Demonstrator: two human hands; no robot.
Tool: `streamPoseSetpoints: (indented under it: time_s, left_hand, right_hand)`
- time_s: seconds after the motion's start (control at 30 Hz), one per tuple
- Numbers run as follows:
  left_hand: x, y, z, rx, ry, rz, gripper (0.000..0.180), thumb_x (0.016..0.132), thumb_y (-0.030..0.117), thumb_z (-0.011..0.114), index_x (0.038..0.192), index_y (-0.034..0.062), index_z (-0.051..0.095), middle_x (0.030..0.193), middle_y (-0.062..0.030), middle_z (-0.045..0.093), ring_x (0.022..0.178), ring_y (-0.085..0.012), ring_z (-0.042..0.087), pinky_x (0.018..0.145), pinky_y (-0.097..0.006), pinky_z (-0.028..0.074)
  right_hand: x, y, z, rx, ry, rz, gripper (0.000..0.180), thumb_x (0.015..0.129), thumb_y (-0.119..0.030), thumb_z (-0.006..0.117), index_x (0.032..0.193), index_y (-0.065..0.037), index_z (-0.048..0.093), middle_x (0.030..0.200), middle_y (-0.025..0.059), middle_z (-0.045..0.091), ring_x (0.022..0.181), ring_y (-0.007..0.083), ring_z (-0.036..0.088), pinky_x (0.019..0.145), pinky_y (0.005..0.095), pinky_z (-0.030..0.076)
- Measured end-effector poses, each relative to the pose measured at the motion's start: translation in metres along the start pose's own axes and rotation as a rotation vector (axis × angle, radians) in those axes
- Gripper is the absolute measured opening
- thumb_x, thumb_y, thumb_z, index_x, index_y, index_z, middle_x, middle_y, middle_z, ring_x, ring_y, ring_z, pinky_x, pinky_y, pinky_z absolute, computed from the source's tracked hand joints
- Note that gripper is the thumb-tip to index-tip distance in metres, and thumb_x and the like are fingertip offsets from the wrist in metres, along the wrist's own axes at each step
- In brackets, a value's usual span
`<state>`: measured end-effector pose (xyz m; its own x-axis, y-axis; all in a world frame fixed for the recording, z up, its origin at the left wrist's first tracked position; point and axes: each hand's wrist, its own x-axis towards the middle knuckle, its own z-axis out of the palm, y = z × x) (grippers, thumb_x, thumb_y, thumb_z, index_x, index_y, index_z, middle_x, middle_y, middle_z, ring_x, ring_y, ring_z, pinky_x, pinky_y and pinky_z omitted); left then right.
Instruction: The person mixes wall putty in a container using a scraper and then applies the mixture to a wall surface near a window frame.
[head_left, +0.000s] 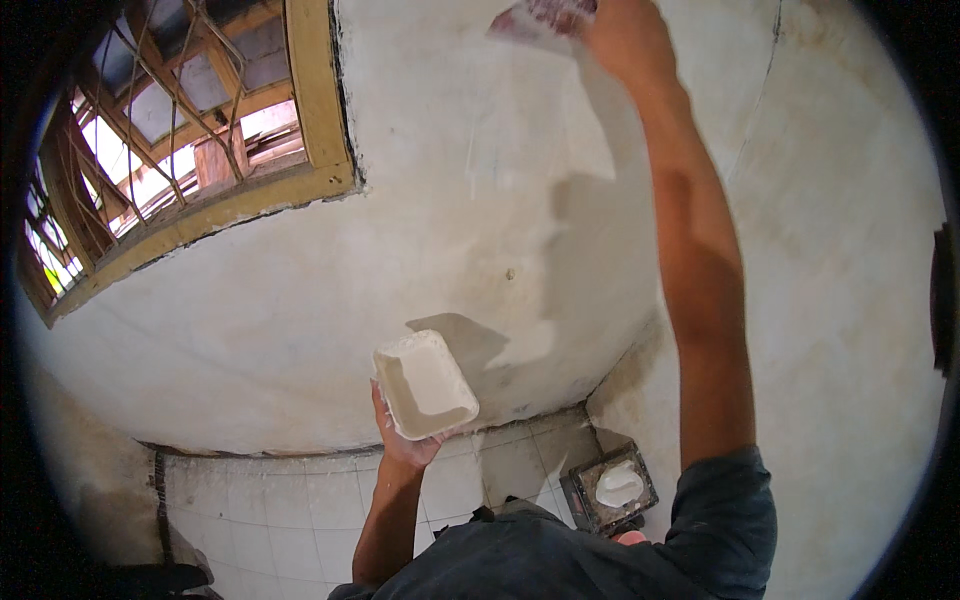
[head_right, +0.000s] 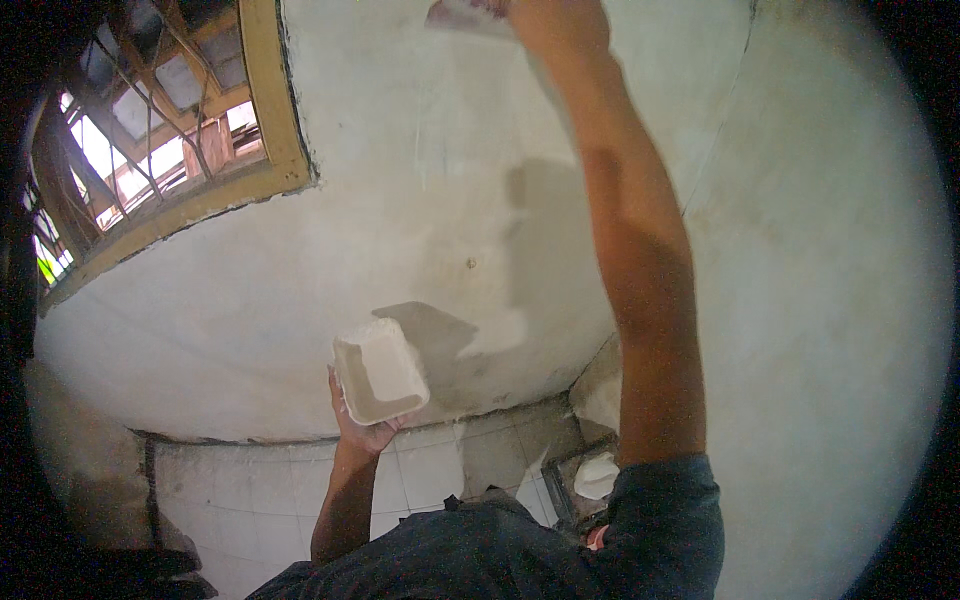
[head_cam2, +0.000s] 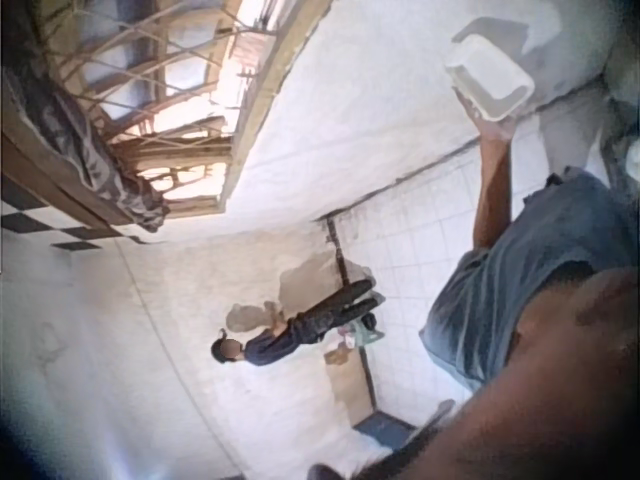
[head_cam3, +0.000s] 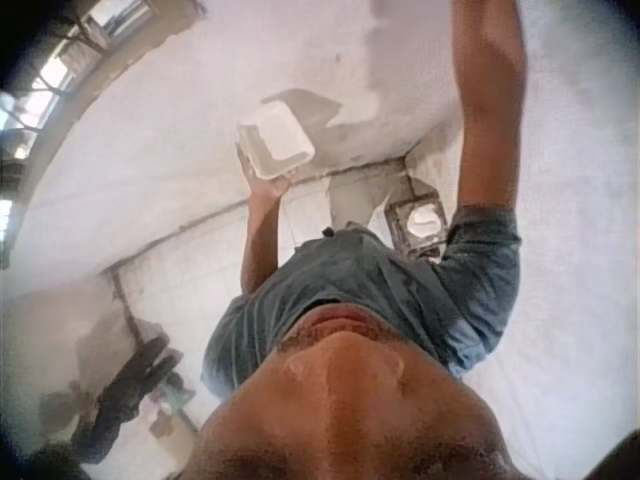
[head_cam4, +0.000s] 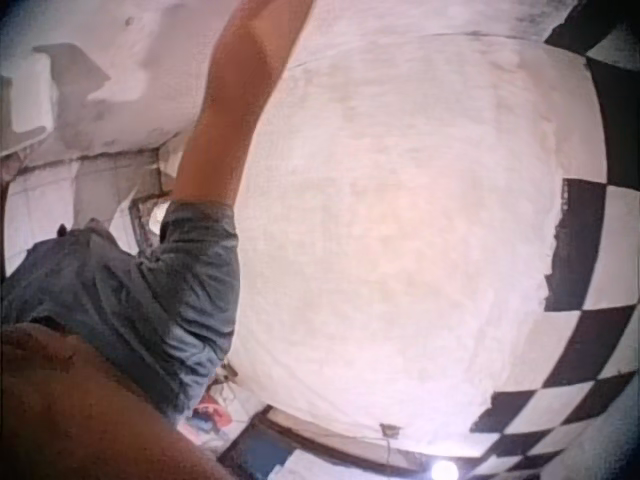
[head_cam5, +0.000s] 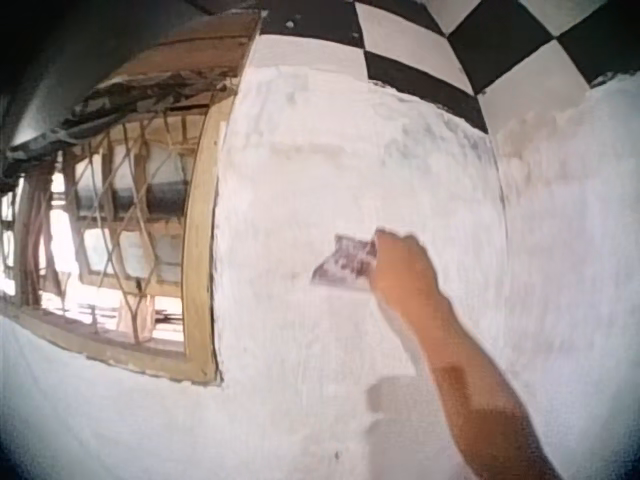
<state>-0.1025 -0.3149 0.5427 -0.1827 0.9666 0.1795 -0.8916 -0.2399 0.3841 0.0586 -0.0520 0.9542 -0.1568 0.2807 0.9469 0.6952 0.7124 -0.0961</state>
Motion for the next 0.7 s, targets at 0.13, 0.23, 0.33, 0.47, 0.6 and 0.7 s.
streamPoseSetpoints:
  time_s: [0.13, 0.23, 0.33, 0.47, 0.6, 0.7]
  left_hand:
    - [0.001, -0.010, 0.015, 0.057, 0.141, 0.027, 0.077, 0.090, 0.075, 0.030, 0.146, 0.0229, 0.039, 0.136, -0.0057, 0.055, 0.118, -0.0312, 0.059, 0.085, -0.055, 0.056]
    - [-0.003, -0.011, 0.014, 0.111, 0.258, 0.093, 0.078, 0.090, 0.076, 0.031, 0.146, 0.0227, 0.038, 0.136, -0.0067, 0.054, 0.118, -0.0328, 0.059, 0.085, -0.056, 0.056]
    - [0.000, -0.012, 0.010, 0.084, 0.229, 0.086, 0.082, 0.090, 0.075, 0.029, 0.147, 0.0169, 0.037, 0.136, -0.0138, 0.053, 0.116, -0.0359, 0.060, 0.076, -0.056, 0.060]
    - [0.002, -0.018, 0.012, 0.064, 0.193, 0.018, 0.079, 0.089, 0.076, 0.031, 0.147, 0.0221, 0.038, 0.138, -0.0083, 0.053, 0.120, -0.0348, 0.058, 0.089, -0.062, 0.052]
    - [-0.004, -0.017, 0.011, 0.064, 0.241, 0.039, 0.079, 0.089, 0.076, 0.031, 0.147, 0.0220, 0.038, 0.138, -0.0087, 0.052, 0.120, -0.0356, 0.058, 0.090, -0.063, 0.052]
    - [-0.005, -0.018, 0.012, 0.036, 0.201, 0.019, 0.079, 0.090, 0.076, 0.030, 0.147, 0.0221, 0.038, 0.139, -0.0087, 0.052, 0.120, -0.0363, 0.057, 0.090, -0.063, 0.051]
  right_hand:
    - [-0.001, 0.012, -0.025, -0.057, 0.043, -0.186, 0.031, 0.080, -0.026, 0.073, 0.096, -0.001, 0.064, 0.094, 0.0221, 0.067, 0.089, 0.0406, 0.063, 0.081, 0.0473, 0.051]
    - [-0.049, 0.007, 0.010, -0.036, -0.098, -0.071, 0.032, 0.086, -0.031, 0.069, 0.100, -0.004, 0.060, 0.086, 0.0199, 0.069, 0.081, 0.0376, 0.068, 0.071, 0.0475, 0.054]
    - [-0.126, 0.003, 0.042, 0.006, -0.046, -0.126, 0.033, 0.088, -0.037, 0.068, 0.100, -0.009, 0.057, 0.080, 0.0145, 0.070, 0.074, 0.0306, 0.070, 0.063, 0.0427, 0.056]
    - [-0.182, -0.008, 0.071, 0.067, -0.085, -0.043, 0.030, 0.086, -0.035, 0.071, 0.099, -0.011, 0.058, 0.073, 0.0102, 0.068, 0.064, 0.0276, 0.069, 0.056, 0.0362, 0.055]
    - [-0.166, -0.018, 0.085, -0.047, -0.183, -0.085, 0.028, 0.083, -0.027, 0.074, 0.101, -0.010, 0.060, 0.075, 0.0096, 0.069, 0.065, 0.0261, 0.068, 0.059, 0.0355, 0.055]
    - [-0.106, -0.008, 0.086, -0.154, -0.090, -0.143, 0.026, 0.085, -0.024, 0.068, 0.104, -0.009, 0.060, 0.080, 0.0131, 0.069, 0.070, 0.0305, 0.069, 0.062, 0.0402, 0.056]
